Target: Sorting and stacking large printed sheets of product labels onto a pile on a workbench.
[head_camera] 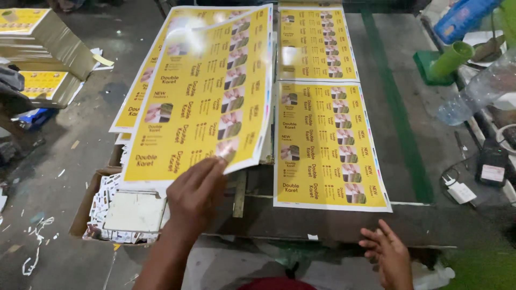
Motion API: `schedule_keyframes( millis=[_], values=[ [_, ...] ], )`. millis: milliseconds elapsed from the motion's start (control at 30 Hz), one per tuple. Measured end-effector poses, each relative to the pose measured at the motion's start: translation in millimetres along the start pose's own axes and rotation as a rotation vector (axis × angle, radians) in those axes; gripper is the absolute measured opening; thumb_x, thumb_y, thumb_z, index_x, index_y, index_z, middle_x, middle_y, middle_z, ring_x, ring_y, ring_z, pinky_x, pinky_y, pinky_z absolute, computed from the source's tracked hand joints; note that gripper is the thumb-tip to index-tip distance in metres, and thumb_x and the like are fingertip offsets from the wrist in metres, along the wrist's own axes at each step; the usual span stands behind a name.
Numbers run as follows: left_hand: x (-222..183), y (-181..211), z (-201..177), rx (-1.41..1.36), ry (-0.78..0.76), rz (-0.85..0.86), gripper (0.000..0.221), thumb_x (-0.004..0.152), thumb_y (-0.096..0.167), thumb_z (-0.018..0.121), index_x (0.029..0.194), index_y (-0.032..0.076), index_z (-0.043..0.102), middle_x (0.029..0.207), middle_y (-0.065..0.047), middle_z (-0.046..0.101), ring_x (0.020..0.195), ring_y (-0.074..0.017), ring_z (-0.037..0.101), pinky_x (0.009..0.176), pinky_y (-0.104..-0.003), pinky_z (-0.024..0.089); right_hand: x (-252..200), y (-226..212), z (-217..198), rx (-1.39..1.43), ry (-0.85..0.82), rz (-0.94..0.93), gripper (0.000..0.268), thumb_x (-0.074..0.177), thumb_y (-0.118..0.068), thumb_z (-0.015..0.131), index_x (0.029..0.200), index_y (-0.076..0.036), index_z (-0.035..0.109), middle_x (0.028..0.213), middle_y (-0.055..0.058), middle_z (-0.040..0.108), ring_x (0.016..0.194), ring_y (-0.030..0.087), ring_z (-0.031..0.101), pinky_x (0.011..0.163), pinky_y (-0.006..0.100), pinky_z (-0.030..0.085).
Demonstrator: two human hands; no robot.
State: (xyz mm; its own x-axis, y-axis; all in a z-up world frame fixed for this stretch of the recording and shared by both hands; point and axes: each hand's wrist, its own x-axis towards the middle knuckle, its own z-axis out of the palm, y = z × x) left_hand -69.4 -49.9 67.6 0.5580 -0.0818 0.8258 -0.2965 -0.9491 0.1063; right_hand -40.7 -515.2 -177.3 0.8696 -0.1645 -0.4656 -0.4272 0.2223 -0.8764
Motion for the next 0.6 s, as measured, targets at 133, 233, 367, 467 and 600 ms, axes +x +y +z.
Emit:
schedule_keyframes(
  millis=[133, 233, 367, 467, 600],
  values=[
    [10.1, 34.2, 2.0, -0.235, -0.097, 0.141, 0.020, 0.084, 0.002, 0.079, 0.103, -0.001, 0.073, 0.110, -0.013, 0.076, 0.101, -0.0285, 0.075, 0.085, -0.038, 0.059, -40.4, -21.1, 45.4, -0.014, -0.028, 0.054, 0.048, 0.106, -0.013, 0.050, 0.153, -0.002, 0.050, 0.117, 0.026, 0.069, 0.080, 0.027, 0.059, 0.058, 0.035, 0.041],
    [-14.3, 60.4, 42.4, -0.227, -0.180, 0.159, 0.028, 0.088, 0.016, 0.079, 0.111, 0.002, 0.072, 0.119, -0.013, 0.073, 0.111, -0.0289, 0.071, 0.091, -0.041, 0.055, -67.1, -50.3, 97.1, -0.104, -0.113, -0.006, 0.047, 0.102, -0.004, 0.050, 0.148, 0.004, 0.054, 0.110, 0.029, 0.072, 0.076, 0.030, 0.063, 0.055, 0.036, 0.044],
    [-22.4, 106.1, 59.2, -0.345, -0.312, 0.213, 0.032, 0.089, 0.014, 0.069, 0.116, -0.002, 0.065, 0.125, -0.018, 0.063, 0.120, -0.0345, 0.061, 0.098, -0.043, 0.044, -51.2, -9.0, 105.7, 0.076, -0.443, -0.200, 0.053, 0.095, -0.007, 0.059, 0.146, 0.003, 0.051, 0.115, 0.031, 0.074, 0.078, 0.032, 0.069, 0.060, 0.034, 0.051],
    [-31.8, 121.8, 64.0, -0.422, -0.425, 0.211, 0.037, 0.091, 0.019, 0.066, 0.117, -0.007, 0.066, 0.130, -0.024, 0.062, 0.123, -0.0404, 0.056, 0.102, -0.048, 0.041, -60.8, -18.9, 123.7, 0.200, -0.491, -0.273, 0.035, 0.101, -0.007, 0.051, 0.132, 0.010, 0.056, 0.099, 0.020, 0.069, 0.072, 0.023, 0.062, 0.061, 0.037, 0.053],
    [-25.2, 106.4, 42.5, -0.425, -0.516, 0.189, 0.050, 0.097, 0.032, 0.065, 0.127, -0.008, 0.063, 0.141, -0.027, 0.059, 0.137, -0.0440, 0.050, 0.111, -0.053, 0.035, -62.3, -36.2, 112.5, 0.240, -0.235, -0.188, 0.036, 0.102, -0.008, 0.055, 0.134, 0.007, 0.057, 0.100, 0.019, 0.069, 0.074, 0.021, 0.063, 0.055, 0.029, 0.046]
  ],
)
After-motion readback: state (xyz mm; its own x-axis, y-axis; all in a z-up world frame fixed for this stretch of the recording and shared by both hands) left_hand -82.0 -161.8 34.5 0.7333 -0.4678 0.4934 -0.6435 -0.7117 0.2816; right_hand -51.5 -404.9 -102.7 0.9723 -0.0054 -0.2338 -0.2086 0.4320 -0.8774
